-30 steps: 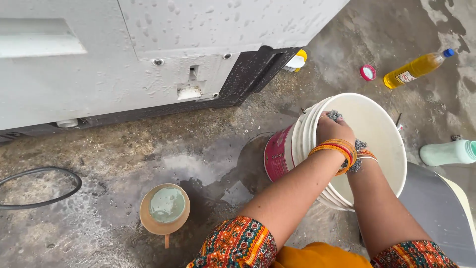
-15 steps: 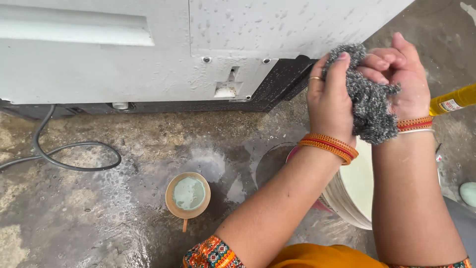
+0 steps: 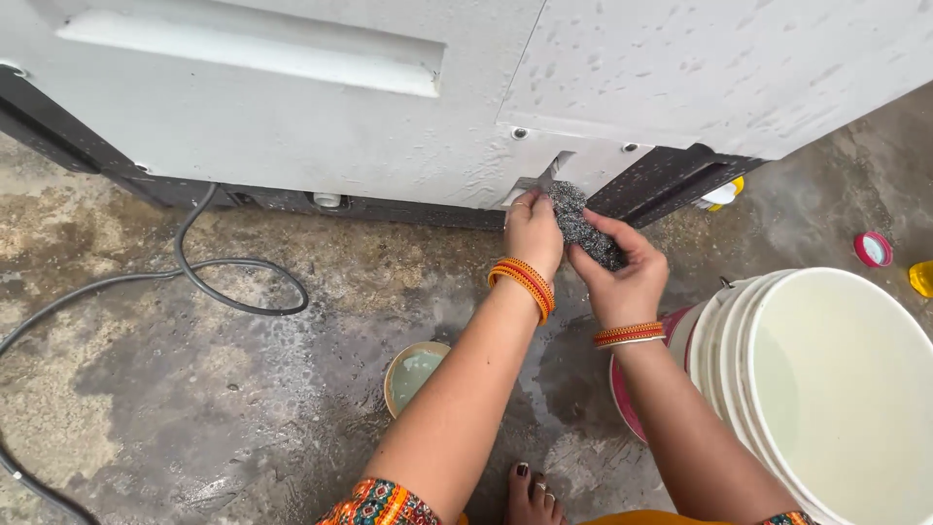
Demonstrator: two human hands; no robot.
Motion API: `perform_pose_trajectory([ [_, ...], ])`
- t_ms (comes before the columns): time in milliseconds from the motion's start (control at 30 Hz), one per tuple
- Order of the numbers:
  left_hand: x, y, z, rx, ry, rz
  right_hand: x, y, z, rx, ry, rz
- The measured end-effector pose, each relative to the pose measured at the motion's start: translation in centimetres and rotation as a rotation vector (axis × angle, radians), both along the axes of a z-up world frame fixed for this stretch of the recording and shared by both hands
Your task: Using a steel wool scrubber and water to clean the exterior of a white semi-automatic washing machine.
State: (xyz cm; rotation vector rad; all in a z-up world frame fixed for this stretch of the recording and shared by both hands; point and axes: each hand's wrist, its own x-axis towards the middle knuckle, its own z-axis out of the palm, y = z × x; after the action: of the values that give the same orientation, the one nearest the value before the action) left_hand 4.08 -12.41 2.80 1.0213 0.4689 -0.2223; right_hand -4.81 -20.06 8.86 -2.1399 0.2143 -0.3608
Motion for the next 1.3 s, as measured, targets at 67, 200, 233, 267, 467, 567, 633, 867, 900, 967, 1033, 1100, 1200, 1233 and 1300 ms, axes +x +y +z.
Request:
perform_pose_trajectory([
  [67, -1.1, 0.7, -1.0, -0.066, -0.022, 0.047, 0.8, 1.6, -0.4, -0.22, -0.148, -0.02],
  [200, -1.5, 2.5, -2.0, -0.176, 0.046, 0.149, 4.5, 4.5, -5.3, -0.785, -0.382, -0.017],
  [233, -1.5, 2.6, -2.4, -0.174, 0.053, 0.15, 4.2, 4.2, -5.0, -0.783, -0.375, -0.014],
  [267, -1.6, 2.9, -2.6, -0.145, 0.061, 0.161, 4.0, 4.1, -4.6, -0.868, -0.342, 0.058],
  [467, -1.1, 0.3, -5.5, 0.021, 0.024, 0.082, -0.9, 1.1, -4.9, -0.975, 0.238, 0.106],
  [567, -2.8, 1.2, -5.9, 0.106, -0.054, 0.105, -1.6, 3.7, -2.4, -0.801, 0.022, 0.1],
  [633, -3.4, 1.7, -3.0, 0.099, -0.127, 0.101, -0.3, 4.5, -0.6, -0.755, -0.175, 0.047],
  [867, -2.2, 4.6, 0.8, 0.335, -0.18, 0.165, 3.8, 5.3, 0.3, -0.952, -0.186, 0.147],
  [900, -2.1, 4.6, 0.7, 0.322, -0.173, 0.184, 3.6, 5.6, 1.2, -0.79, -0.108, 0.16],
  [967, -0.5, 4.1, -0.9, 0.341, -0.141, 0.189, 4.2, 5.9, -0.3, -0.852, -0.118, 0.143],
  [1033, -1.7, 3.9, -2.2, 0.363, -0.081, 0.168, 3.0, 6.2, -0.9, -0.912, -0.092, 0.121],
  [1100, -1.2, 4.4, -2.1, 0.326, -0.022, 0.153, 3.9, 7.0, 0.3, -0.646, -0.025, 0.137],
  [1200, -1.5, 3.5, -4.0, 0.066, -0.019, 0.204, 4.4, 6.0, 0.4, -0.647, -0.284, 0.33],
  [1233, -1.0, 3.2, -4.4, 0.067, -0.024, 0.21, 4.8, 5.9, 0.0, -0.647, -0.291, 0.334],
  [1300, -1.9, 2.1, -5.4, -0.132, -0.057, 0.213, 4.0, 5.5, -1.1, -0.939, -0.292, 0.313],
])
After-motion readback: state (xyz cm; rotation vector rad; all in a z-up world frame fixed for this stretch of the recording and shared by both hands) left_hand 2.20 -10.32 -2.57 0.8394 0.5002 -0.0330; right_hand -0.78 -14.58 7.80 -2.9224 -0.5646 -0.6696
